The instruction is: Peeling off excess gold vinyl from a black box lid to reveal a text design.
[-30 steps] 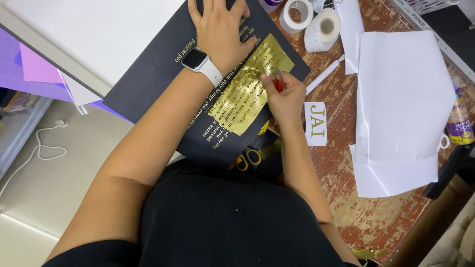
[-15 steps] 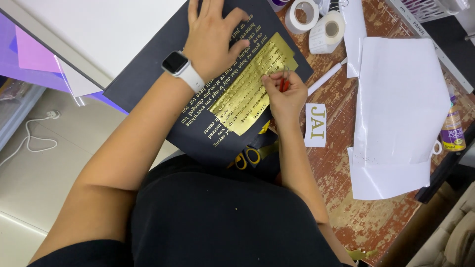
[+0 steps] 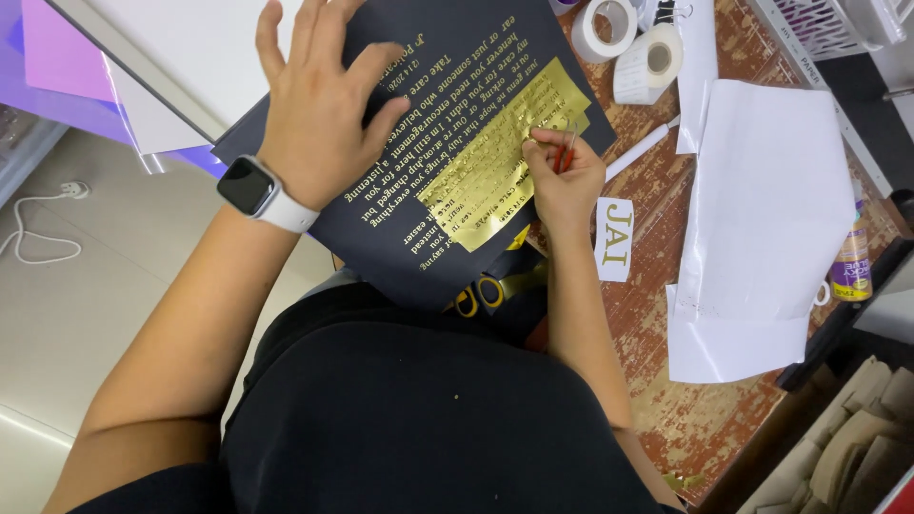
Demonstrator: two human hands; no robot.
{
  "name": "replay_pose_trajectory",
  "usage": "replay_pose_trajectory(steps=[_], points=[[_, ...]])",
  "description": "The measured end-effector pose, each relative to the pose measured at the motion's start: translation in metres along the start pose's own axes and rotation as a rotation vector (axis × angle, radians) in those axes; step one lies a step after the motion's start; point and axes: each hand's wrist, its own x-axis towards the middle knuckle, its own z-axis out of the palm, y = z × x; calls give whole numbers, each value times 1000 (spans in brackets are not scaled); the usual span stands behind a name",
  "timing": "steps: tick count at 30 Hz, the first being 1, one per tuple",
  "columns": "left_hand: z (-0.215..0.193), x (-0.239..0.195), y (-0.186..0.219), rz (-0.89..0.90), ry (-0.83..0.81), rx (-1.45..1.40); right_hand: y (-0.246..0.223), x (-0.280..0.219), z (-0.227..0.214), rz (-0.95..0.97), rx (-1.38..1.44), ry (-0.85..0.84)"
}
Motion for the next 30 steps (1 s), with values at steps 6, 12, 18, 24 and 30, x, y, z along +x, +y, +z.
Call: replay_pose_trajectory(steps=[6,12,18,24,30], points=[[0,-33,-15,9,-9,-2,14,4,-3,-14,-2,-2],[4,-34,-18,21,-15,-44,2,0,-2,-9,-49,-8],[7,-38,-19,34,-18,-9,7,0,-5,-41,-44,-26],[11,-39,-23,57,12,-6,5,0,-5,-12,-27,-28],[12,-40,-24,59,22,-3,6,2,-8,12,3,-54]])
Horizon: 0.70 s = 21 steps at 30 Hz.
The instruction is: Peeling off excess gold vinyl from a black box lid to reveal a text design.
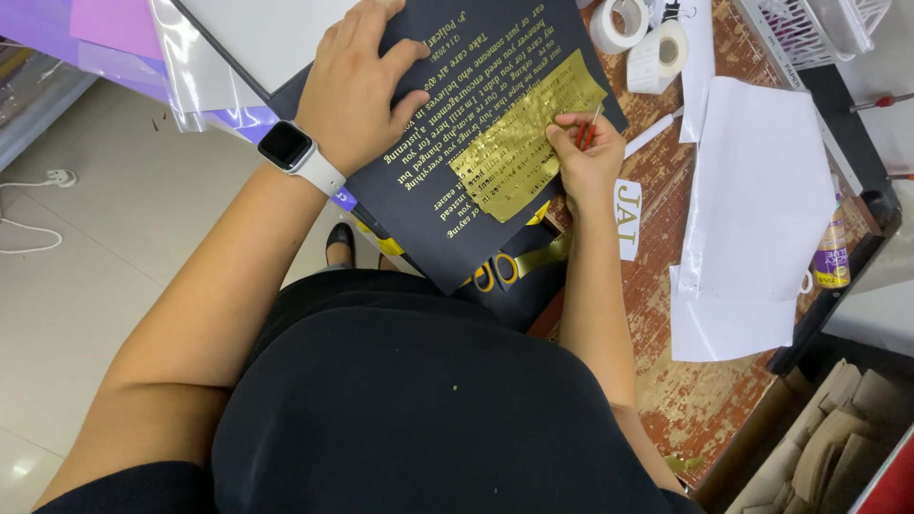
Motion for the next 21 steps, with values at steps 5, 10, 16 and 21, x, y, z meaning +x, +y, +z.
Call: replay_pose_trajectory(steps=[5,10,16,21], points=[[2,10,19,-160,5,-27,-1,0,3,5,30,42],[24,25,49,-290,-9,49,3,0,2,-31,7,59],[31,34,59,-362,-49,36,7,1,1,-61,43,37],[30,36,62,-400,-87,10,4,0,2,-29,35,47]])
